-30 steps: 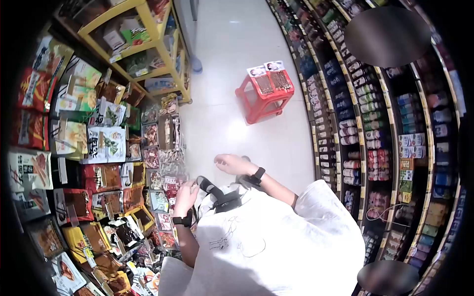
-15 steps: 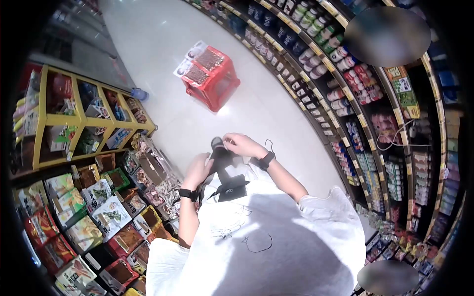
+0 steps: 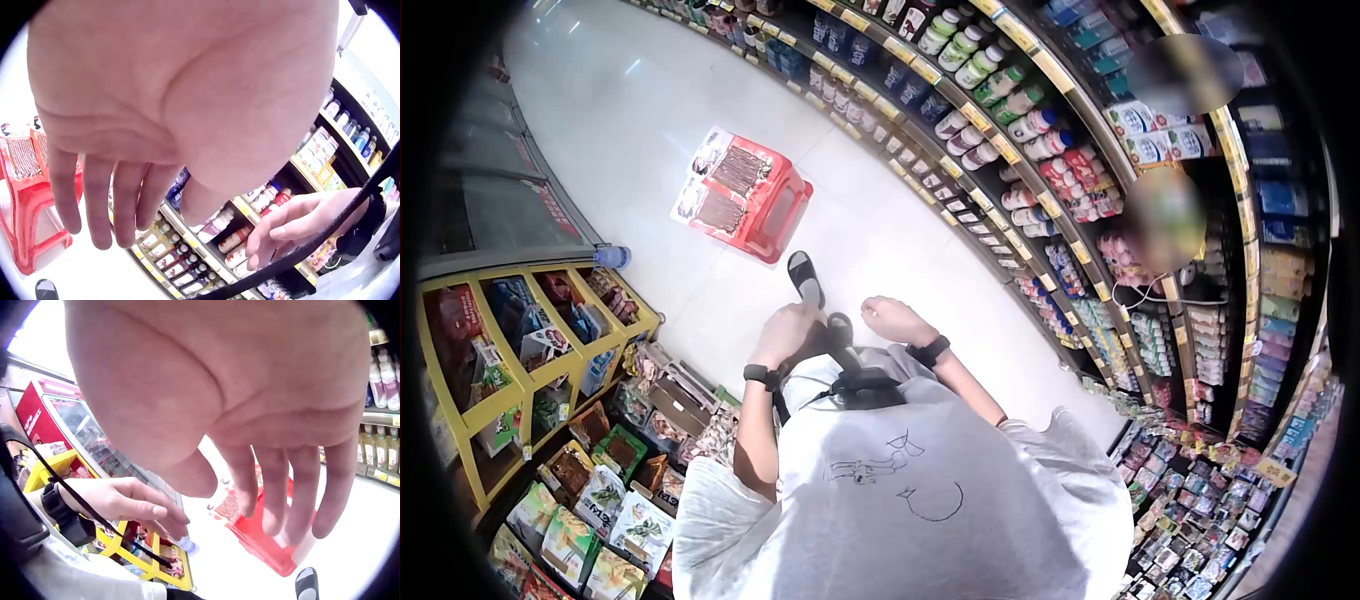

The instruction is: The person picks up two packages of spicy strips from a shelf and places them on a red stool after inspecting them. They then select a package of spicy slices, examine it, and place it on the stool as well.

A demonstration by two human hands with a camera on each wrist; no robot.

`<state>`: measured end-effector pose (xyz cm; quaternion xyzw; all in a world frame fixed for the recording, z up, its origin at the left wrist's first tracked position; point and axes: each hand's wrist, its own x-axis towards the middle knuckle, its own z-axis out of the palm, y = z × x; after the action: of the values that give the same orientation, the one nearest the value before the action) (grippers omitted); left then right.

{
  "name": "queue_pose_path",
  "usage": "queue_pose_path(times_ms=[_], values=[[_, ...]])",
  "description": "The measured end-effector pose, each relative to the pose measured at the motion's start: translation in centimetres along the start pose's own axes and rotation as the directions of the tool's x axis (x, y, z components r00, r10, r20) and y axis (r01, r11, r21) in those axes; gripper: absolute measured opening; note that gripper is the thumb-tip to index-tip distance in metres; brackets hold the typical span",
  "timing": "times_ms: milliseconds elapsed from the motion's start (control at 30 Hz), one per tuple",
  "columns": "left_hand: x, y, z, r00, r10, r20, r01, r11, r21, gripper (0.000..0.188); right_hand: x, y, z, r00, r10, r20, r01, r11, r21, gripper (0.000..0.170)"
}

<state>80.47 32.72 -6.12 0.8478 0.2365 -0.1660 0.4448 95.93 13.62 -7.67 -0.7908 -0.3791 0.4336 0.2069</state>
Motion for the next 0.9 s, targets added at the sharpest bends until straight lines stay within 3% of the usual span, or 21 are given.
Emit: queue_pose_path(times_ms=[33,100,167,233,367,433,500,533,567,733,767,800,900], values=[[0.9,-0.3,-1.2,0.998,0.064,-0.013,-0.063,0.996,0.056,0.033,1.6,-0.5,-0.7,1.000,-0.025,0.009,0.026,1.000,-0.016,0.030],[3.8,-5.3,0.2,0.976,-0.006,-0.217,-0.014,0.996,-0.092,0.033,4.6,-1.5,-1.8,0.996,-0.078,0.049,0.080,0.996,-0.036,0.030],[5.4,-6.8,-1.3,0.960,-0.019,-0.281,-0.010,0.995,-0.101,0.032,7.5,-2.5,-3.1,0.992,-0.112,0.055,0.115,0.992,-0.056,0.027],[6.3,-7.5,-3.4,0.955,-0.099,-0.281,0.056,0.986,-0.159,0.032,10.6,-3.5,-4.1,0.984,-0.161,0.070,0.166,0.983,-0.075,0.025],[7.5,-9.9,-6.3,0.943,-0.126,-0.309,0.072,0.981,-0.180,0.033,16.3,-5.2,-5.3,0.971,-0.199,0.136,0.215,0.969,-0.124,0.025],[8.5,-10.5,-7.0,0.926,-0.188,-0.328,0.072,0.939,-0.336,0.033,18.6,-6.9,-6.3,0.957,-0.229,0.179,0.257,0.954,-0.152,0.025],[10.1,-12.9,-6.4,0.918,-0.207,-0.338,-0.009,0.843,-0.538,0.030,21.2,-7.9,-6.5,0.951,-0.229,0.209,0.257,0.959,-0.119,0.026],[10.8,-12.8,-6.8,0.928,-0.248,-0.277,-0.077,0.600,-0.796,0.030,22.7,-7.7,-6.3,0.951,-0.210,0.226,0.232,0.970,-0.075,0.026],[11.5,-12.7,-7.2,0.919,-0.322,-0.226,-0.065,0.442,-0.894,0.029,24.2,-7.3,-6.2,0.950,-0.192,0.246,0.207,0.978,-0.034,0.026],[17.2,-16.5,-5.4,0.848,-0.508,-0.151,0.016,0.309,-0.951,0.029,32.9,-2.3,-4.6,0.935,-0.230,0.271,0.227,0.973,0.044,0.027],[18.6,-18.0,-4.6,0.833,-0.545,-0.093,0.051,0.243,-0.969,0.030,36.0,-1.6,-4.8,0.918,-0.118,0.377,0.099,0.993,0.071,0.025],[19.6,-18.0,-5.3,0.792,-0.610,-0.022,0.134,0.208,-0.969,0.032,37.7,-0.7,-4.5,0.927,-0.093,0.363,0.056,0.992,0.111,0.029],[23.2,-19.0,-6.2,0.707,-0.707,0.028,-0.003,-0.042,-0.999,0.033,44.7,2.1,-2.4,0.954,-0.033,0.297,-0.016,0.987,0.161,0.040]])
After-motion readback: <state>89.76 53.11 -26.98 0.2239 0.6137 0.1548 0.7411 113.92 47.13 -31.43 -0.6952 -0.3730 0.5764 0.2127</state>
